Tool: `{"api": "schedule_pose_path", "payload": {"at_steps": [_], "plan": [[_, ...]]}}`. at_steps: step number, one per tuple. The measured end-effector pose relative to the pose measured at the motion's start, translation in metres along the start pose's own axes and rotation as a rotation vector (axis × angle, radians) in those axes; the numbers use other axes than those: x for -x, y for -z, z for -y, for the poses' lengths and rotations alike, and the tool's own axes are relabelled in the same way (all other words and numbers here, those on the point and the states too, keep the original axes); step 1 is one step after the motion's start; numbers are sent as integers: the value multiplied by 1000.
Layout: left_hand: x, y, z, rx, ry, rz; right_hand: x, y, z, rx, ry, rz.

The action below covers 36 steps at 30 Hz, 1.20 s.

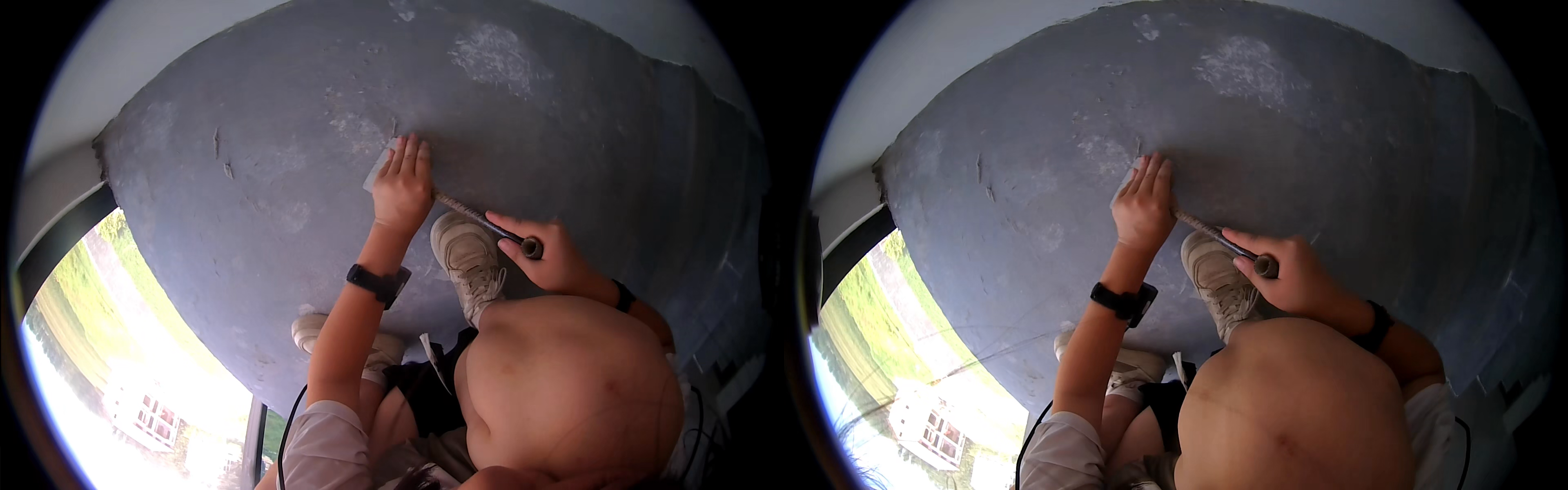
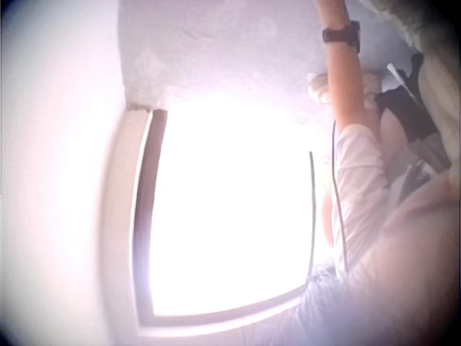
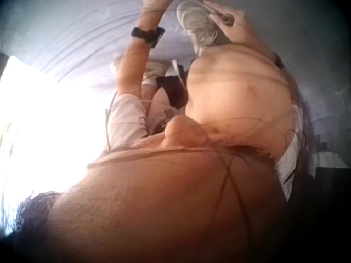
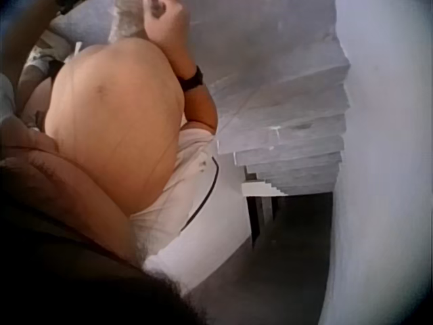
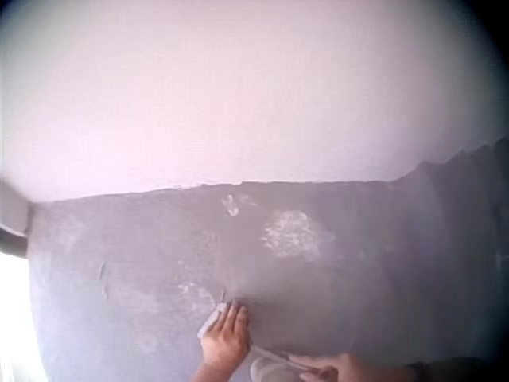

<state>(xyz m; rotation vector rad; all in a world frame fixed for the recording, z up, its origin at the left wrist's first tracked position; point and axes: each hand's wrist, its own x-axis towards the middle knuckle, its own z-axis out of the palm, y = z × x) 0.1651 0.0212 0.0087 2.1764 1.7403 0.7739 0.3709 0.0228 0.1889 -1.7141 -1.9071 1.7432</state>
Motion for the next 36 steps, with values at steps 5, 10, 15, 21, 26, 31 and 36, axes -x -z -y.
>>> {"api": "schedule_pose_path", "payload": {"at_steps": [5,10,15,21,26,31,36], "plan": [[0,1,2,8,-10,-24,-2,3,8,50,-116,80],[-2,-1,1,-7,-14,-24,-2,0,0,-2,9,-7],[-1,0,4,-13,-18,-36,-1,-5,-3,67,-14,11],[-3,-2,4,-52,-26,-72,0,-7,-4,47,22,-15],[-3,-2,3,-46,-23,-71,0,-10,-13,77,33,-24],[-46,-3,32,-107,-17,-115,-37,-22,-13,12,41,-135],[-71,23,61,-151,-37,-47,-66,-14,5,7,201,-134]]}}
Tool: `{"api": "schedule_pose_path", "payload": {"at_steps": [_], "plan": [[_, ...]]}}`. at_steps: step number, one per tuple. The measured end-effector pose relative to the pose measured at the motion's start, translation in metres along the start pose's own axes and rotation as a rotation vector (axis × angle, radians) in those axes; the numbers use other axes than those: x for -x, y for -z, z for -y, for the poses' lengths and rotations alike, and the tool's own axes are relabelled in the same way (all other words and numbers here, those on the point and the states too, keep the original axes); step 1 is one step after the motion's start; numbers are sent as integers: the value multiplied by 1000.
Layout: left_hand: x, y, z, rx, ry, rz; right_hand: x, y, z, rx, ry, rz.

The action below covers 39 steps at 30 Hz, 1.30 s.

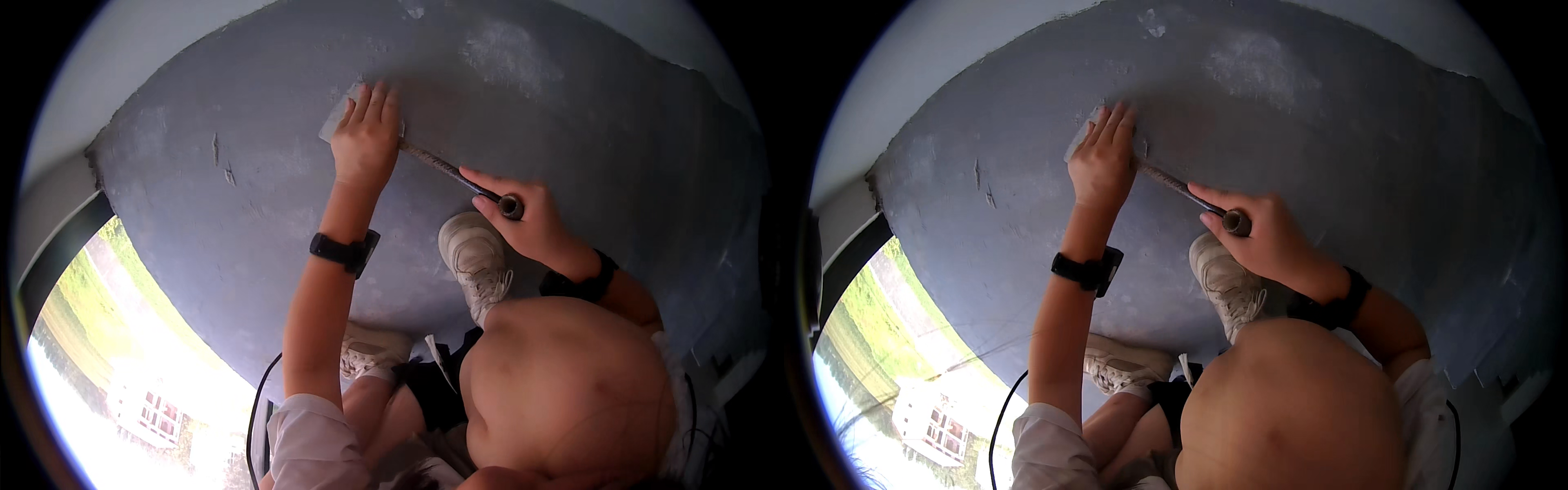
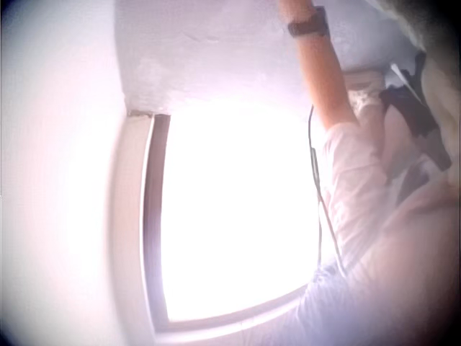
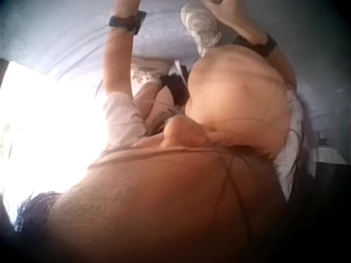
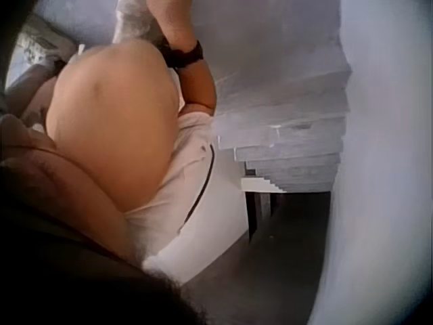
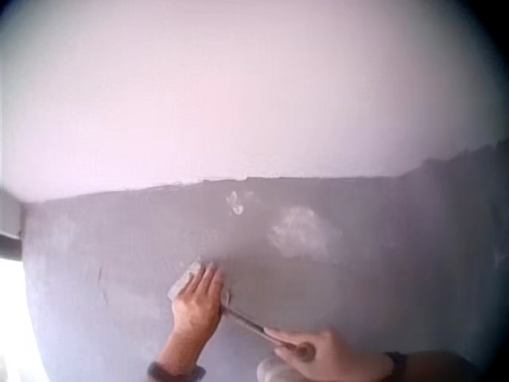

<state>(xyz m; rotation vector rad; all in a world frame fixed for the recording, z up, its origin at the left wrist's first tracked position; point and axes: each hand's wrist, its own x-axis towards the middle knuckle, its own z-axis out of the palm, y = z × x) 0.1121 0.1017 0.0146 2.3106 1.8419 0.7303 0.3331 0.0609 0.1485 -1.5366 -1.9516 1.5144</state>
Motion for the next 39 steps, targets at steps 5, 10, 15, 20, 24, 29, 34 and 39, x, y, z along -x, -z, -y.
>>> {"api": "schedule_pose_path", "payload": {"at_steps": [5,10,15,20,24,29,34,39], "plan": [[35,16,-26,127,32,71,24,2,-18,-27,90,11],[48,42,-19,385,-67,178,56,19,-27,70,154,46],[51,53,27,299,249,64,60,7,-30,102,289,-22],[42,63,26,929,729,304,70,-1,-27,67,272,17],[42,71,28,998,807,369,72,-6,-30,104,355,30],[47,102,87,962,887,231,67,-6,-28,55,405,35],[59,216,138,83,511,516,60,-11,-44,-23,339,83],[102,356,157,-614,263,816,38,-26,-45,-81,446,19]]}}
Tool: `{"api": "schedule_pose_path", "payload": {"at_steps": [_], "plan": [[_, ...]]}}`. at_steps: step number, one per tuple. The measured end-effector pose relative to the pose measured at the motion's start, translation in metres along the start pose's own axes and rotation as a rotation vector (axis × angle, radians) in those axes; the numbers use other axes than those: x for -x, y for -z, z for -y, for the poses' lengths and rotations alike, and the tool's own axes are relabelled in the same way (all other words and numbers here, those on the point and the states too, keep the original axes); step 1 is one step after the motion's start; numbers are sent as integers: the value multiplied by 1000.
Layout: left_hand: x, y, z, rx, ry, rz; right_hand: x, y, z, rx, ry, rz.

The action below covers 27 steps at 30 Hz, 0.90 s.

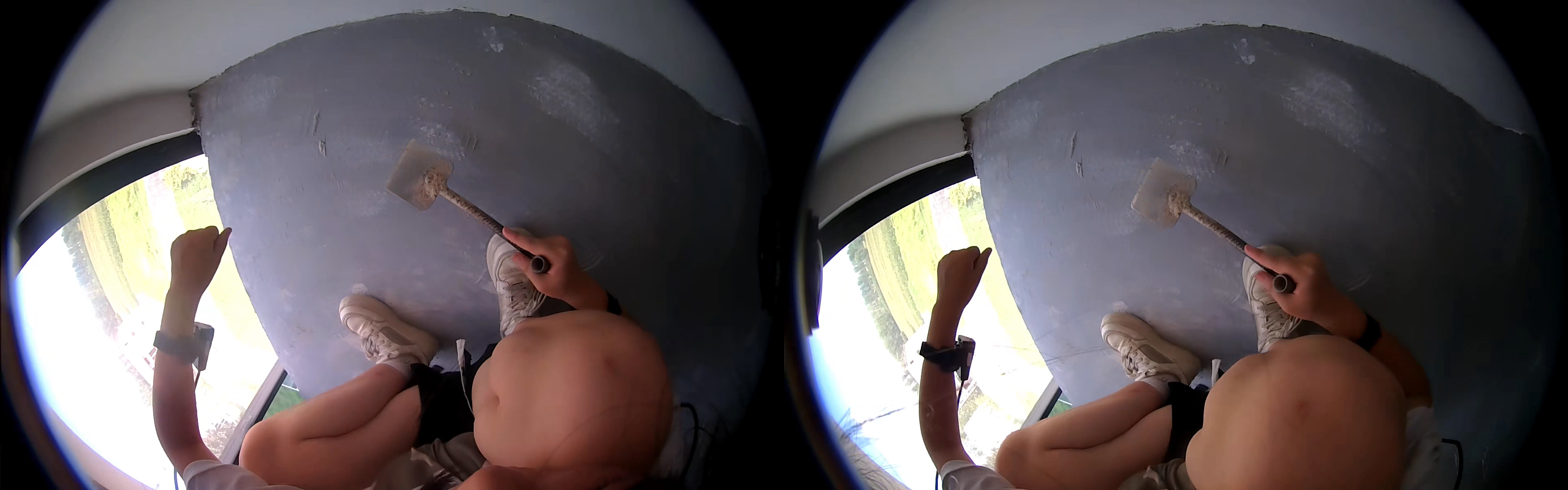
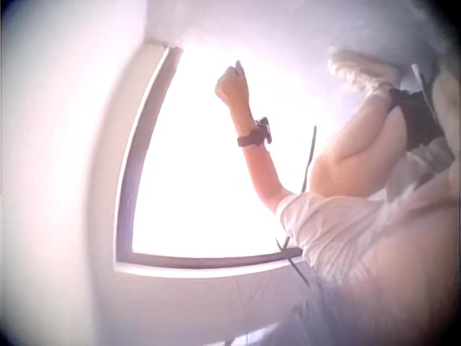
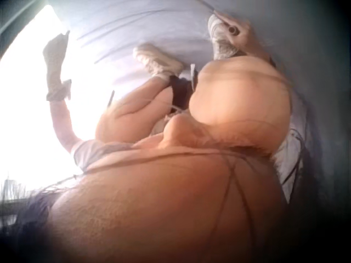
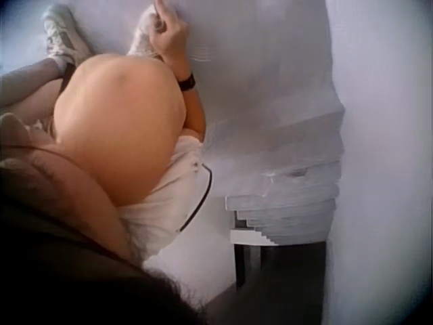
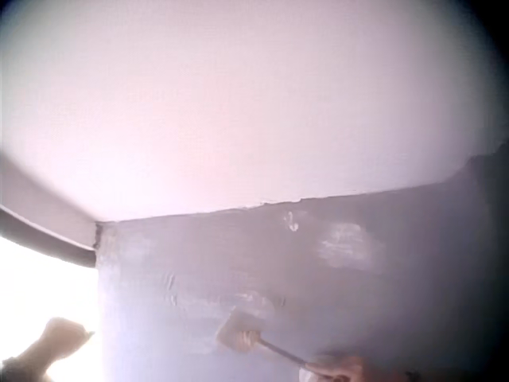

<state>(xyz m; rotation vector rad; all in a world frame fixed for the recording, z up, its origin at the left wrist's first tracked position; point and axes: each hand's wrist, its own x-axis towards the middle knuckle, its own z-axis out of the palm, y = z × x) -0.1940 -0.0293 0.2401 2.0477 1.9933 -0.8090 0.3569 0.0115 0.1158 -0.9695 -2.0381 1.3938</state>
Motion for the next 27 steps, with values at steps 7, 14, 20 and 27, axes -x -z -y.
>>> {"api": "schedule_pose_path", "payload": {"at_steps": [7,14,20,27], "plan": [[33,-37,-26,164,-31,132,-11,-3,9,13,-164,77],[-66,-88,-100,262,-553,112,33,28,31,236,-339,-33],[-121,-85,-97,53,-767,21,70,30,67,316,-687,-162],[-158,-83,-76,-139,-804,-4,64,14,76,246,-637,-310]]}}
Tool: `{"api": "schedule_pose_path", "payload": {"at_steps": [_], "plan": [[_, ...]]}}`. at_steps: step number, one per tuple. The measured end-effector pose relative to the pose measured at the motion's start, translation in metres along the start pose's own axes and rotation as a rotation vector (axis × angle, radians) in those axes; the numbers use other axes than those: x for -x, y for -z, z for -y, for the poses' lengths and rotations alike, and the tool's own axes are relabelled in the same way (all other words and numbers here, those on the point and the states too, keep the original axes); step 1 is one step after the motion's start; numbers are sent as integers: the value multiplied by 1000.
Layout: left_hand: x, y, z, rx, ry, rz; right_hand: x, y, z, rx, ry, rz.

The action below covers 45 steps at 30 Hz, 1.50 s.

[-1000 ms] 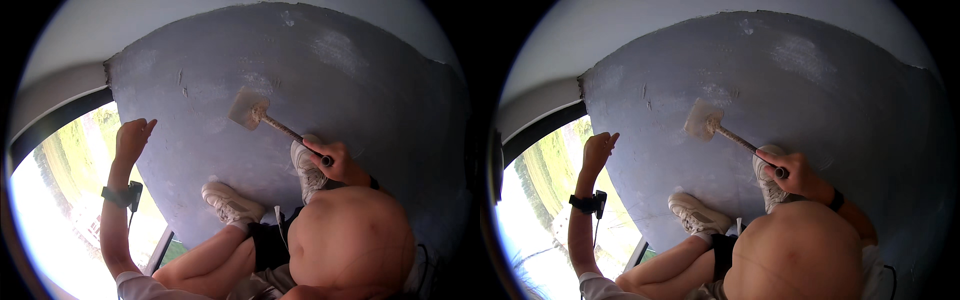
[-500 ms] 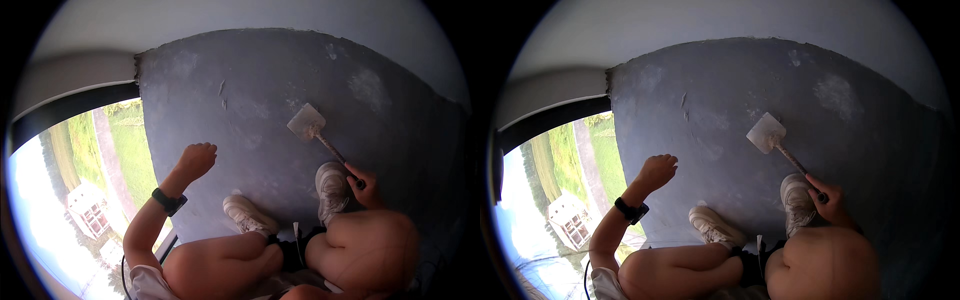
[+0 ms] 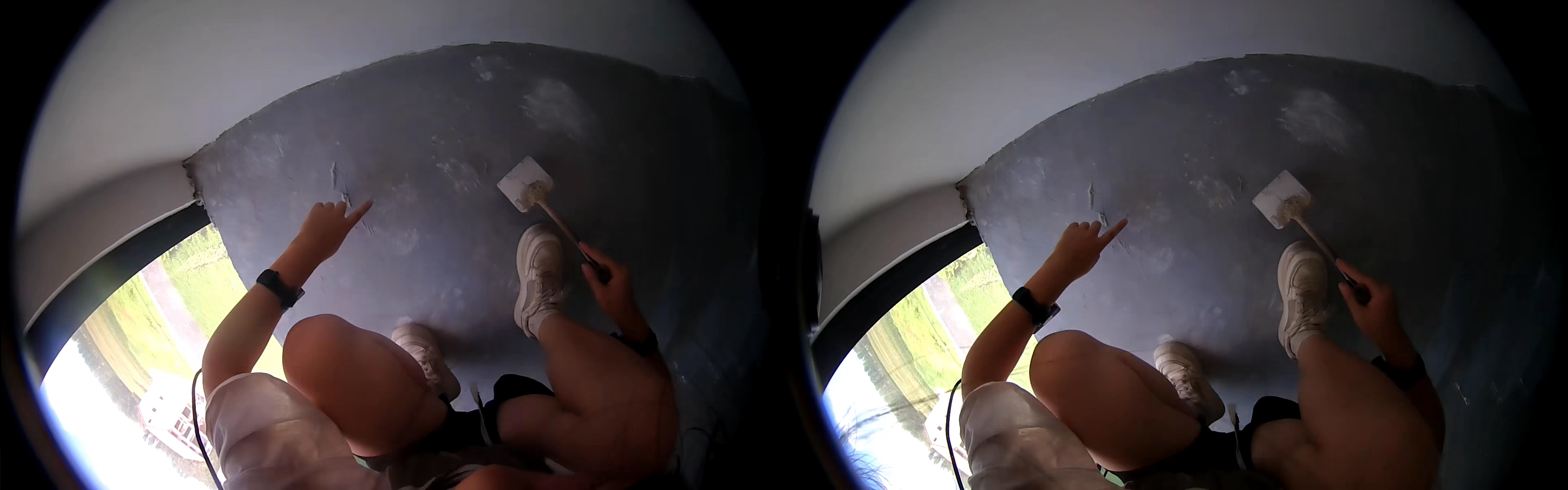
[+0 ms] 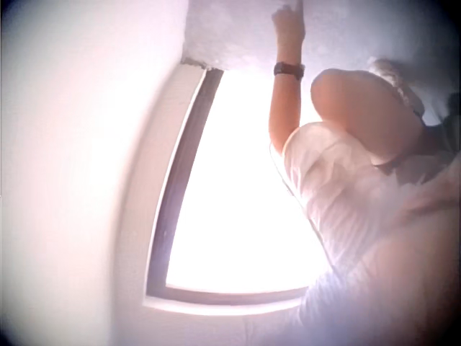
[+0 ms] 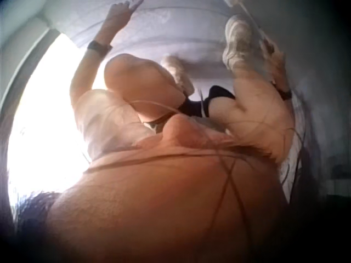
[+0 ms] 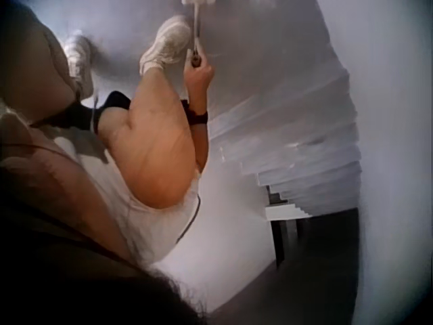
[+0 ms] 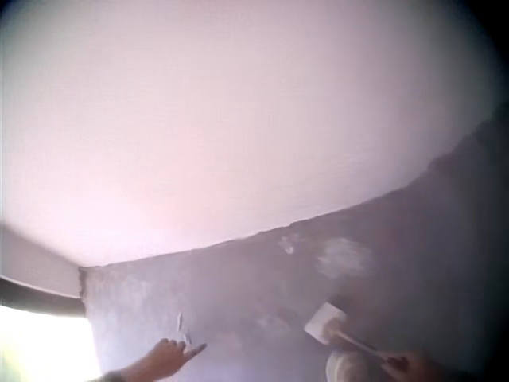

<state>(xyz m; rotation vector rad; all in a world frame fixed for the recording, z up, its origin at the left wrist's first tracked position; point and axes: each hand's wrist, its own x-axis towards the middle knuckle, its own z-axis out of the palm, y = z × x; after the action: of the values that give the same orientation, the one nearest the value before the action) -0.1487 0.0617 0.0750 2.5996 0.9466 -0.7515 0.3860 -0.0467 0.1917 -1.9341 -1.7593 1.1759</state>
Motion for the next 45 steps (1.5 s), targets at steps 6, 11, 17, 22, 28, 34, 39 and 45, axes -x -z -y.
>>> {"api": "schedule_pose_path", "payload": {"at_steps": [6,11,17,22,28,34,39,45], "plan": [[-12,-27,1,-25,159,-115,9,-18,5,-47,33,-91],[-11,-35,-3,24,233,-190,33,-35,2,-26,-13,-92],[-25,-31,-19,17,263,-35,44,-32,-2,-42,2,-52],[-30,-24,-25,0,317,34,42,-36,-4,-76,2,-61],[-65,14,-22,98,416,33,37,-42,-6,-130,31,-116],[-71,32,-18,133,355,108,35,-39,-2,-188,-73,-85],[-73,49,-9,118,301,231,21,-45,2,-231,-110,-95],[-87,45,-9,-18,215,243,24,-40,-13,-227,-86,-30]]}}
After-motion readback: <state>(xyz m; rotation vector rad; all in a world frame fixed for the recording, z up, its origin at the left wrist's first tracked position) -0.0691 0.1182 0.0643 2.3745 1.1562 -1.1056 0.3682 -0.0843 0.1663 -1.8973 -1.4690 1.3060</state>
